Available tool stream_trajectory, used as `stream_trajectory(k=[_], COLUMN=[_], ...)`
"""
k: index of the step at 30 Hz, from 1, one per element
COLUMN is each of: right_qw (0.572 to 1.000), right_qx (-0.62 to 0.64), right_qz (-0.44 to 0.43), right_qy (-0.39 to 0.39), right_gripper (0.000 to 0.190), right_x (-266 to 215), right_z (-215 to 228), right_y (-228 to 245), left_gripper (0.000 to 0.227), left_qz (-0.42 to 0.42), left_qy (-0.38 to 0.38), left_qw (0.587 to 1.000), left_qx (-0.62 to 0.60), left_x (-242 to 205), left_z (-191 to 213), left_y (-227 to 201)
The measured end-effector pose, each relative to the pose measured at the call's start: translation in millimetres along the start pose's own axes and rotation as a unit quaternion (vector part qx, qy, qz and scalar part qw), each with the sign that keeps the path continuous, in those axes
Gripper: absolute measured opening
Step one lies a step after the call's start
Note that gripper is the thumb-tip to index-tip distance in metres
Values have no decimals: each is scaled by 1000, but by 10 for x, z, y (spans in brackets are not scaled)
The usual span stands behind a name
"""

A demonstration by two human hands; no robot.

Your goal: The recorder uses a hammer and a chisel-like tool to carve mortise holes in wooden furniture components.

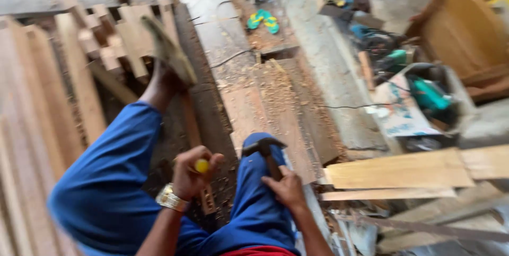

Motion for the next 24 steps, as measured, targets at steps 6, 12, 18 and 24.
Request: stream_trajectory(k=[6,12,18,24], right_qw=[996,994,993,990], right_qx=[52,42,52,46], right_qz=[-68,-91,-93,-121], right_qy=[37,47,39,51], right_gripper=[45,46,46,48], right_x=[32,92,121,166], right_z=[2,10,29,3], right_y=[101,163,126,90], left_gripper=[29,36,35,33], left_qz=[-24,141,160,232], left_qy=[-7,-86,-184,-82], left_qw=[998,986,970,954], left_qx=[55,-6,-13,-173], left_x=[30,965,1436,1212], left_z=[51,55,83,75], left_y=[-27,866,1546,1187])
Point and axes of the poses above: each hand's wrist, its own x-axis towards the middle knuckle, its own z-axis out of the back of the hand, y = z × x, the point moved 5 cm from there along x, towards the middle knuckle, and after that the axes turned 4 degrees about x, right-handed, at the moved point
